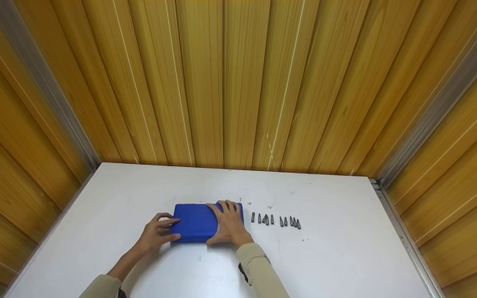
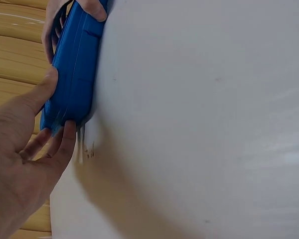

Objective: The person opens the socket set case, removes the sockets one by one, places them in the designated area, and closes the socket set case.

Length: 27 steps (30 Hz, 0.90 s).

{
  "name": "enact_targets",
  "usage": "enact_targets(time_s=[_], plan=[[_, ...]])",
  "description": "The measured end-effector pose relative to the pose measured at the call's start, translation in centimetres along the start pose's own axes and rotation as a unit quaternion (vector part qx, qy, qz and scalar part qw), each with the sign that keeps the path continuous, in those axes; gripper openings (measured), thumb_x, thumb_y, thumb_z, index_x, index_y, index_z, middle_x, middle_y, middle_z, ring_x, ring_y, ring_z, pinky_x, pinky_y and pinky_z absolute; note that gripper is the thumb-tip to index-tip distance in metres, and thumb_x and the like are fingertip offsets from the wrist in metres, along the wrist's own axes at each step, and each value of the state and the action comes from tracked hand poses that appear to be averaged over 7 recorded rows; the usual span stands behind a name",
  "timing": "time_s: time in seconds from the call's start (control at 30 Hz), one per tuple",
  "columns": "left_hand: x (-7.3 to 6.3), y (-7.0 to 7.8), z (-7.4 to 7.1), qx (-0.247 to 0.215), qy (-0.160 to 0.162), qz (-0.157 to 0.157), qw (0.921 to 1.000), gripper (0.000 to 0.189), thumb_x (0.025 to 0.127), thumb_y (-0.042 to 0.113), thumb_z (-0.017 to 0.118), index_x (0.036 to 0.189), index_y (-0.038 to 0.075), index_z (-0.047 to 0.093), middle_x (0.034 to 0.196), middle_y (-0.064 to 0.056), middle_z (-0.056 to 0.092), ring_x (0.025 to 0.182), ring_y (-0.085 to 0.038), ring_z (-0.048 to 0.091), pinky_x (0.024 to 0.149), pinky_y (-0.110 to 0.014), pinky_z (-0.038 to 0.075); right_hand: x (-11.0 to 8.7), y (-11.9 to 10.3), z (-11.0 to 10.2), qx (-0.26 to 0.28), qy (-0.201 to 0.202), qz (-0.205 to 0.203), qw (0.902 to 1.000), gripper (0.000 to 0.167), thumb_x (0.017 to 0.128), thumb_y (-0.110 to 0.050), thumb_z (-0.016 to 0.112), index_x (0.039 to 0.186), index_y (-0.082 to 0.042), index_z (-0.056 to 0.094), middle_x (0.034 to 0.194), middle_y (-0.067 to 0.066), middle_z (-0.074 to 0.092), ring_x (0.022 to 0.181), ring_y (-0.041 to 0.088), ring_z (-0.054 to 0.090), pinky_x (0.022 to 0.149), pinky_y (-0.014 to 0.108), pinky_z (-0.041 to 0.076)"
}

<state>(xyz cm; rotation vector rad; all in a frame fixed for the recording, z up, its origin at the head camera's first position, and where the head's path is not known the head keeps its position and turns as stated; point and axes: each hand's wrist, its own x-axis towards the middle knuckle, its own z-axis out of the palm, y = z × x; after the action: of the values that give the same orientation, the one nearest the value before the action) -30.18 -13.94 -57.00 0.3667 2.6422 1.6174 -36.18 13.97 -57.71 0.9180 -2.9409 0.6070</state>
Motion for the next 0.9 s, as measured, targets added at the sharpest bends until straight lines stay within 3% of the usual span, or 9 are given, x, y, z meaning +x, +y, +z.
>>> enact_targets(time_s=[0.2, 0.37, 0.57, 0.77, 0.9], plan=[[-0.3, -0.2, -0.1, 0.002, -0.003, 0.005, 1.0000, 0.050, 0.085, 0.011, 0.083, 0.128, -0.008, 0.066, 0.129, -0.029, 0.051, 0.112, -0.047, 0.066, 0.096, -0.050, 0.056, -0.3, 0.0, 0.2, 0.005, -0.001, -0.018, 0.9998, 0.118, 0.057, -0.066, 0.085, 0.155, -0.017, 0.042, 0.151, 0.019, 0.045, 0.140, 0.045, 0.039, 0.114, 0.068, 0.027], [-0.3, -0.2, 0.0, 0.004, -0.008, -0.008, 0.9999, 0.051, 0.088, 0.015, 0.081, 0.131, -0.007, 0.064, 0.131, -0.028, 0.051, 0.116, -0.045, 0.064, 0.095, -0.045, 0.057, -0.7, 0.5, 0.0, -0.008, -0.015, -0.033, 0.9993, 0.115, 0.066, -0.074, 0.079, 0.158, -0.017, 0.038, 0.161, 0.020, 0.037, 0.149, 0.046, 0.033, 0.120, 0.066, 0.023], [0.2, 0.3, 0.1, 0.086, 0.015, -0.011, 0.9961, 0.050, 0.088, 0.027, 0.081, 0.131, 0.005, 0.068, 0.132, -0.022, 0.055, 0.126, -0.038, 0.052, 0.101, -0.053, 0.051, -1.3, 1.9, -0.5, -0.041, -0.006, -0.048, 0.9980, 0.107, 0.074, -0.073, 0.074, 0.159, -0.018, 0.038, 0.165, 0.018, 0.032, 0.152, 0.044, 0.029, 0.120, 0.066, 0.023], [1.0, 0.2, 0.2, 0.153, 0.051, 0.028, 0.9864, 0.047, 0.085, 0.030, 0.083, 0.126, 0.009, 0.073, 0.131, -0.022, 0.059, 0.127, -0.040, 0.050, 0.102, -0.058, 0.047, -2.4, 3.5, -1.9, -0.036, -0.019, -0.041, 0.9983, 0.096, 0.084, -0.068, 0.069, 0.159, -0.017, 0.038, 0.167, 0.017, 0.029, 0.154, 0.043, 0.026, 0.122, 0.063, 0.022], [1.4, -0.1, -0.3, 0.169, 0.040, 0.050, 0.9836, 0.050, 0.088, 0.034, 0.081, 0.128, 0.007, 0.071, 0.133, -0.020, 0.061, 0.129, -0.041, 0.051, 0.104, -0.062, 0.042, -3.0, 4.7, -3.7, -0.016, -0.046, -0.010, 0.9987, 0.089, 0.088, -0.065, 0.066, 0.159, -0.018, 0.038, 0.167, 0.017, 0.028, 0.155, 0.043, 0.023, 0.124, 0.061, 0.019]])
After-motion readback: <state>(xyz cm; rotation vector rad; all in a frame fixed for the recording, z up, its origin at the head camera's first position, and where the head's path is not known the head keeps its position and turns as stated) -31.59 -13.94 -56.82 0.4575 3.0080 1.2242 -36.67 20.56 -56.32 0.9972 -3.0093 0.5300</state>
